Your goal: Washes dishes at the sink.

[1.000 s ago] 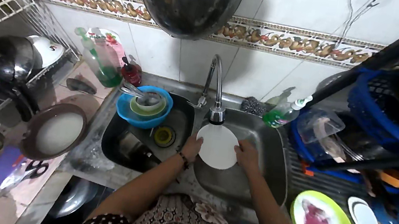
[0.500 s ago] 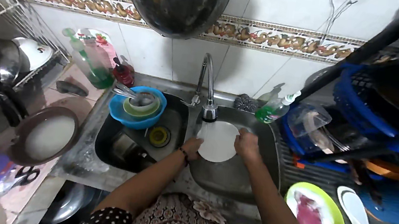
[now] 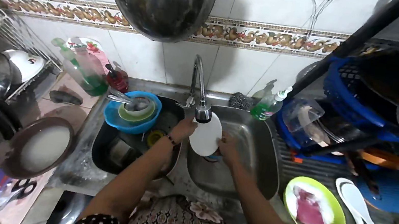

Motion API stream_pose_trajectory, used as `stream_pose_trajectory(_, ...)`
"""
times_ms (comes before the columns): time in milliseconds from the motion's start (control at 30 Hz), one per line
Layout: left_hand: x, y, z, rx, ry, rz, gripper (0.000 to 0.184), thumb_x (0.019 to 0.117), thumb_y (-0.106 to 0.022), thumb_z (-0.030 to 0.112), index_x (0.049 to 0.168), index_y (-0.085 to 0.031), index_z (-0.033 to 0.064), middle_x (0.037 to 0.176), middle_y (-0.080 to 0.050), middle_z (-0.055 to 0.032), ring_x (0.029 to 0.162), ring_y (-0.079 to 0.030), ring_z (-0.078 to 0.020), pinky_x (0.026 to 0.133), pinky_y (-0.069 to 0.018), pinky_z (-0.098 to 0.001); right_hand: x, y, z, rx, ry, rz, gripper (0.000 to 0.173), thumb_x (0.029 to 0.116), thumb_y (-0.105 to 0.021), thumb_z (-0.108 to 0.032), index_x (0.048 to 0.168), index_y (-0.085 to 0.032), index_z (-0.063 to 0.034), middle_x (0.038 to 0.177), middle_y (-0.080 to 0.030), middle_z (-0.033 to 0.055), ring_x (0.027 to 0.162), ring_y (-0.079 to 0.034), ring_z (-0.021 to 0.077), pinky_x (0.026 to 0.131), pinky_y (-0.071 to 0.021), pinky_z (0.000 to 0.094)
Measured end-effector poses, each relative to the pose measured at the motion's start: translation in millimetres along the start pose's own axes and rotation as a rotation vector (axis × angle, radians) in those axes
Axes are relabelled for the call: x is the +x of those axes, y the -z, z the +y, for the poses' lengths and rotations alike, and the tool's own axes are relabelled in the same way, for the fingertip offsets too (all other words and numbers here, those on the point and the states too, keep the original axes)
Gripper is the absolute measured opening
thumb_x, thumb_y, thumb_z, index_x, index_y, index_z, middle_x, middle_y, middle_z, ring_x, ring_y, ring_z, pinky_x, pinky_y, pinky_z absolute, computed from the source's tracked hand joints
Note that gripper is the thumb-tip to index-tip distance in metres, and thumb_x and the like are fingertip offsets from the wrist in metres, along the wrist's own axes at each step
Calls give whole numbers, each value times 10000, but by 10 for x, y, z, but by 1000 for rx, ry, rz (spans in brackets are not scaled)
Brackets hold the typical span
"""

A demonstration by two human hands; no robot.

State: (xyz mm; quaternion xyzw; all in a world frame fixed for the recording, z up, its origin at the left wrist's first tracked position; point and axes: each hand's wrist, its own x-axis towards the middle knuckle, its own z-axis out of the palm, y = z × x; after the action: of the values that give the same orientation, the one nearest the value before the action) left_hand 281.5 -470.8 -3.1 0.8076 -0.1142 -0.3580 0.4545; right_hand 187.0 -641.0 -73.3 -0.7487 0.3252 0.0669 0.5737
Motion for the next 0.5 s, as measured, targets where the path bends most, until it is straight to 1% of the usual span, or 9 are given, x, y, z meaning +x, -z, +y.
stream_pose_trajectory(33, -27, 21, 8, 20, 27, -8, 502, 1109, -430, 222, 1584, -333, 94, 1459, -503, -274, 1286, -542, -402, 1051, -439, -553, -31, -6, 1, 4, -22, -35, 402, 1077, -494, -105, 1469, -479, -16, 1167, -629, 217, 827, -644, 223, 715, -551, 365)
stream_pose_trajectory(67, -57, 23, 6, 23, 70, -10, 507, 1111, -428, 263, 1583, -337, 103, 1432, -519, -280, 1239, -566, -403, 1010, -462, -552, -58, 13, 9, -3, -36, -70, 393, 1063, -520, -96, 1446, -513, -9, 1178, -637, 217, 860, -645, 225, 748, -550, 369)
stream_pose_trajectory(133, -98, -24, -57, -47, 194, -23, 495, 1112, -412, 344, 1537, -392, 92, 1338, -565, -285, 1114, -620, -390, 910, -521, -538, -99, 114, 20, -54, -74, -144, 338, 1020, -568, -65, 1352, -584, 0, 1137, -649, 186, 853, -640, 190, 751, -554, 347)
stream_pose_trajectory(200, -134, -98, -162, -204, 306, -69, 496, 1114, -389, 364, 1502, -413, 56, 1324, -573, -274, 1099, -640, -373, 890, -554, -524, -139, 270, -56, -171, -128, -205, 320, 998, -587, -40, 1313, -595, 14, 1043, -622, 148, 756, -562, 143, 680, -496, 301)
stream_pose_trajectory(267, -176, -205, -248, -386, 384, -126, 461, 1114, -351, 329, 1465, -425, 39, 1265, -596, -248, 1016, -656, -333, 821, -568, -477, -207, 416, -205, -307, -155, -208, 289, 995, -573, -36, 1276, -596, 27, 955, -589, 123, 684, -506, 125, 636, -457, 284)
stream_pose_trajectory(333, -172, -314, -330, -560, 424, -175, 413, 1109, -333, 267, 1429, -431, 24, 1224, -605, -233, 975, -664, -318, 793, -578, -461, -320, 503, -422, -412, -148, -167, 272, 1026, -528, -49, 1273, -599, 40, 1004, -607, 165, 740, -548, 167, 704, -487, 323)
stream_pose_trajectory(367, -156, -362, -364, -636, 421, -180, 391, 1107, -338, 228, 1425, -428, 20, 1222, -605, -227, 975, -668, -312, 787, -584, -454, -376, 520, -520, -450, -126, -133, 280, 1041, -510, -55, 1283, -603, 49, 1065, -631, 207, 808, -597, 213, 769, -513, 364)
stream_pose_trajectory(433, -89, -451, -425, -763, 362, -148, 357, 1096, -355, 148, 1428, -406, 29, 1200, -602, -188, 977, -658, -264, 793, -576, -416, -456, 523, -637, -488, -47, -52, 311, 1045, -506, -51, 1325, -590, 55, 1179, -636, 280, 972, -659, 333, 890, -529, 465)
stream_pose_trajectory(500, -3, -499, -425, -861, 273, -73, 389, 1095, -344, 102, 1481, -339, 51, 1229, -588, -170, 1006, -645, -220, 844, -561, -388, -458, 485, -631, -508, 53, 48, 361, 1028, -523, -32, 1381, -572, 23, 1235, -639, 302, 1101, -656, 417, 964, -514, 546)
